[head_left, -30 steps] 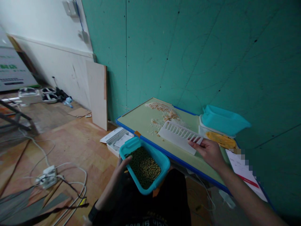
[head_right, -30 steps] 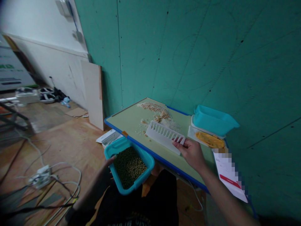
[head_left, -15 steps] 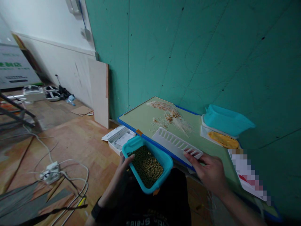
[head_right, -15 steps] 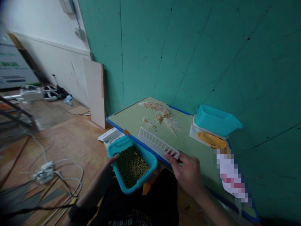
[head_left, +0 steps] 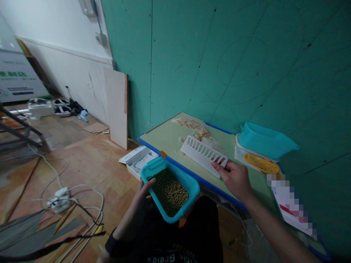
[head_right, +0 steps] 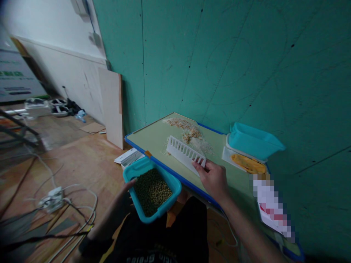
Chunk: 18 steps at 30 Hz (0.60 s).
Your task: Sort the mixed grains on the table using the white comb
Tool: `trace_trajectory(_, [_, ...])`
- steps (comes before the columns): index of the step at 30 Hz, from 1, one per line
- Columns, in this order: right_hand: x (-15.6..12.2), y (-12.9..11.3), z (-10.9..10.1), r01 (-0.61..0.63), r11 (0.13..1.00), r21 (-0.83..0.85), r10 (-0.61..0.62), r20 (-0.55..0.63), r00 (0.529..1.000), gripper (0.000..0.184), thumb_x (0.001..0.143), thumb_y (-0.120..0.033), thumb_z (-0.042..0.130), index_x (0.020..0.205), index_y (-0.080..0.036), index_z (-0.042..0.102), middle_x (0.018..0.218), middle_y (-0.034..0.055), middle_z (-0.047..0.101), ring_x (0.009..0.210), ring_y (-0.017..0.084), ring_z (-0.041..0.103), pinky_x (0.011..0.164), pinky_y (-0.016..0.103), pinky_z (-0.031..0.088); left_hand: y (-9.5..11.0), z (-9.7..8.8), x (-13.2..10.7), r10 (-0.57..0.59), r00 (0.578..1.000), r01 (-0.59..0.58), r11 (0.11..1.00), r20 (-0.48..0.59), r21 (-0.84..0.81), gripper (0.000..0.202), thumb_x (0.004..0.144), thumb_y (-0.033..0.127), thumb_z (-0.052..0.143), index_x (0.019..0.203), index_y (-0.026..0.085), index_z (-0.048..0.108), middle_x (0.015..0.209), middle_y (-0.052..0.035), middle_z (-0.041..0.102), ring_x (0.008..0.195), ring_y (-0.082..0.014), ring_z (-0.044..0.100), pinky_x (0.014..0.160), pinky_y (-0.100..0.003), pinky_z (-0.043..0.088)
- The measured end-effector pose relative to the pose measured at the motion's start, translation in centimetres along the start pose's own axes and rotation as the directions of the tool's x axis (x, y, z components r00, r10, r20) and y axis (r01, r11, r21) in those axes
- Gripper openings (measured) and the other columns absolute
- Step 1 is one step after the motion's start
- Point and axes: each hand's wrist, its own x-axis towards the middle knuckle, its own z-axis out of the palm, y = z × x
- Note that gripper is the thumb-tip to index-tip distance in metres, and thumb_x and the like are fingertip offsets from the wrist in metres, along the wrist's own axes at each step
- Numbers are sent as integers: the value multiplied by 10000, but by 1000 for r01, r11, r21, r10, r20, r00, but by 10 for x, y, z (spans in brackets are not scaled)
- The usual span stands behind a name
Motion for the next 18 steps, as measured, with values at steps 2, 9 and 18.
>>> trace_trajectory(2, [-1,-1,1,3,1000,17,-3,9,1000,308,903,-457,657,924,-199,824,919,83,823,845,301,794,685,319,605,1,1,0,15,999,-13,999,-48,32,905,758,637,760,1530,371,371,1348,-128,664,1153,-373,679,844,-438,571])
trace_trajectory(9, [-3,2,3,21,998,66,-22,14,1000,272,897,-433,672,927,-211,827,904,66,825,860,294,796,695,311,622,1,-4,3,-10,998,13,999,-65,46,944,709,675,776,1505,346,389,1295,-112,684,1158,-365,670,852,-413,566])
trace_trajectory(18, [-8,-4,3,34,990,135,-35,6,999,230,893,-407,692,923,-225,828,893,48,825,850,287,796,730,326,632,-1,-5,7,-20,996,23,999,-83,30,978,693,660,793,1523,338,386,1288,-127,683,1124,-369,680,811,-413,567])
